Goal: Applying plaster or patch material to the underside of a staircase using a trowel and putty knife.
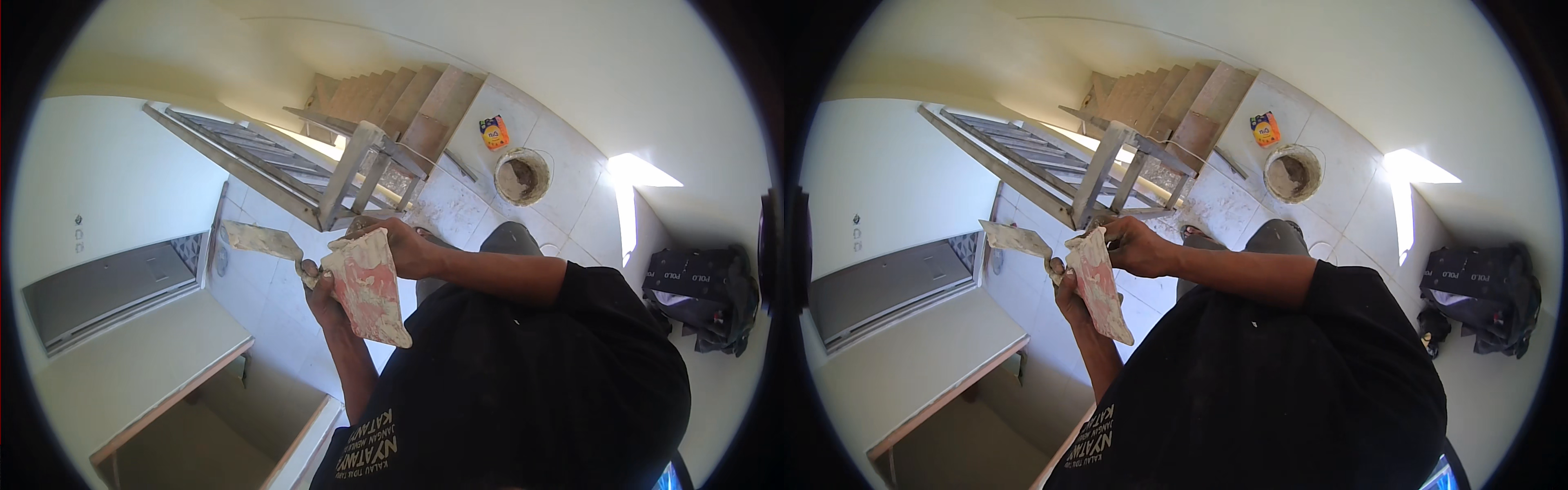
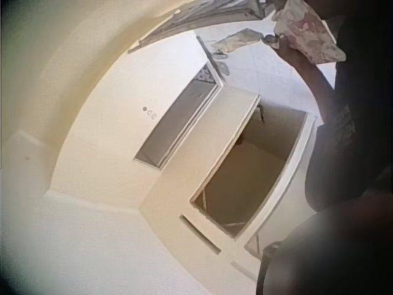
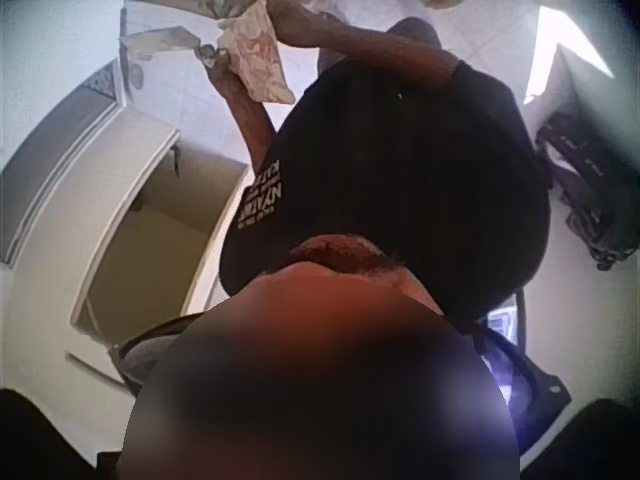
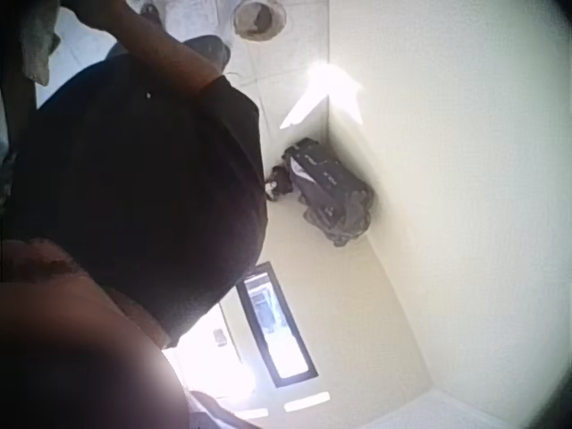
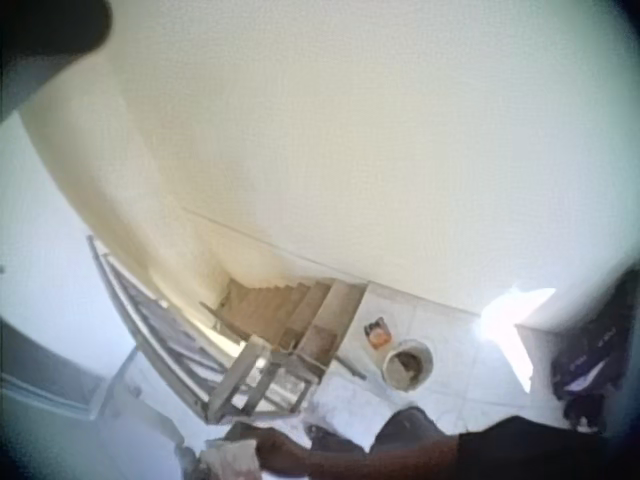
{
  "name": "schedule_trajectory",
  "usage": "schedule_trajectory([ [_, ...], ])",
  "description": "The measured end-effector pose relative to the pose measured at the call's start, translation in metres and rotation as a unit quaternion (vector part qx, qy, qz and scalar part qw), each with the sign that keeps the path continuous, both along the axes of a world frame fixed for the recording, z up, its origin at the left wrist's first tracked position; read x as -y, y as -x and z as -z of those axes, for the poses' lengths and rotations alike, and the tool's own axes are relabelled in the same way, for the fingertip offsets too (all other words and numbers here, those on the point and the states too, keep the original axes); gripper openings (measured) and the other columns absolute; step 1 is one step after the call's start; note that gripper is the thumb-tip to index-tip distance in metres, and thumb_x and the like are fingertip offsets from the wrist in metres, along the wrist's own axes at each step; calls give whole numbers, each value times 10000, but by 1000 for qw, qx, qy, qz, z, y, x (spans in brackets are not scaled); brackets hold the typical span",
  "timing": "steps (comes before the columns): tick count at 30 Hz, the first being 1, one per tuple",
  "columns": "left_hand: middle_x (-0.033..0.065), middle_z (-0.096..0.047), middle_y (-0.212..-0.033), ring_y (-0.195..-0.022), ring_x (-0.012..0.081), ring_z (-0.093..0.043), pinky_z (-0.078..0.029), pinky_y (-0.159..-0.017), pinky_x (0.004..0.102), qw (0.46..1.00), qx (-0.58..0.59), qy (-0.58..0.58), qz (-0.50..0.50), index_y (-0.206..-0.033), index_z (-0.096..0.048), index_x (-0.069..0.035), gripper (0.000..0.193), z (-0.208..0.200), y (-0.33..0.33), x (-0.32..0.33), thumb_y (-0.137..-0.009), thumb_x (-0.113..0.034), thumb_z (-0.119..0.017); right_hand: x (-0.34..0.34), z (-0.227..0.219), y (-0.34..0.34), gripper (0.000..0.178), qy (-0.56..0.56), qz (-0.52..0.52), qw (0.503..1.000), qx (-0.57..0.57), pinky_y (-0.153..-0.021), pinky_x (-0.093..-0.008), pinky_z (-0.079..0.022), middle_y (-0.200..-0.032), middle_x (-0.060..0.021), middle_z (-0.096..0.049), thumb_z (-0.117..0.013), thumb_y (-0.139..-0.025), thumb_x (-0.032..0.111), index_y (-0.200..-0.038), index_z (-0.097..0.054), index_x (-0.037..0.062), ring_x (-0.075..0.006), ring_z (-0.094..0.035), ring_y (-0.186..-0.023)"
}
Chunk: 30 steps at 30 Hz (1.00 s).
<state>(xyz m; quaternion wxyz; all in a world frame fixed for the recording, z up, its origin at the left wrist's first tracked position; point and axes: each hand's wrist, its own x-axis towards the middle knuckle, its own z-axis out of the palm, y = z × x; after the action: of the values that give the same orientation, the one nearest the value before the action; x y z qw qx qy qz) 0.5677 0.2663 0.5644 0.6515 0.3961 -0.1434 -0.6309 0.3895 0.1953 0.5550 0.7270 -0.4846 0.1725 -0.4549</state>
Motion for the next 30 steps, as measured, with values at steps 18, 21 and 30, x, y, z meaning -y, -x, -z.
schedule_trajectory([
  [18, 178, -485, -1324, -1192, 344, -513, -441, -1012, 498, 995, -17, -59, -75, -1395, -300, -7, 673, 0, 219, -110, -835, -172, -634, -113, 39, 225, 444, -80, -98, 987, -98, -729, -297, -460, -933, -43, -563, -833, -689, 141, -1032, -582, 10, -162, -541, -801],
  [21, 193, -484, -1312, -1184, 343, -520, -454, -999, 499, 996, 4, -47, -81, -1349, -339, -8, 607, 8, 225, -124, -832, -133, -632, -130, 43, 242, 558, -74, -144, 986, -35, -768, -314, -463, -993, -33, -565, -823, -720, 172, -1165, -523, 19, -162, -540, -851],
  [30, 143, -604, -1033, -895, 280, -629, -543, -825, 455, 956, 189, -169, -148, -1015, -454, -61, 213, 49, 261, -163, -898, -125, -620, -155, 59, 263, 324, -278, 33, 960, -28, -880, -317, -466, -1098, -55, -630, -635, -905, 151, -1184, -542, 15, -145, -583, -1006],
])
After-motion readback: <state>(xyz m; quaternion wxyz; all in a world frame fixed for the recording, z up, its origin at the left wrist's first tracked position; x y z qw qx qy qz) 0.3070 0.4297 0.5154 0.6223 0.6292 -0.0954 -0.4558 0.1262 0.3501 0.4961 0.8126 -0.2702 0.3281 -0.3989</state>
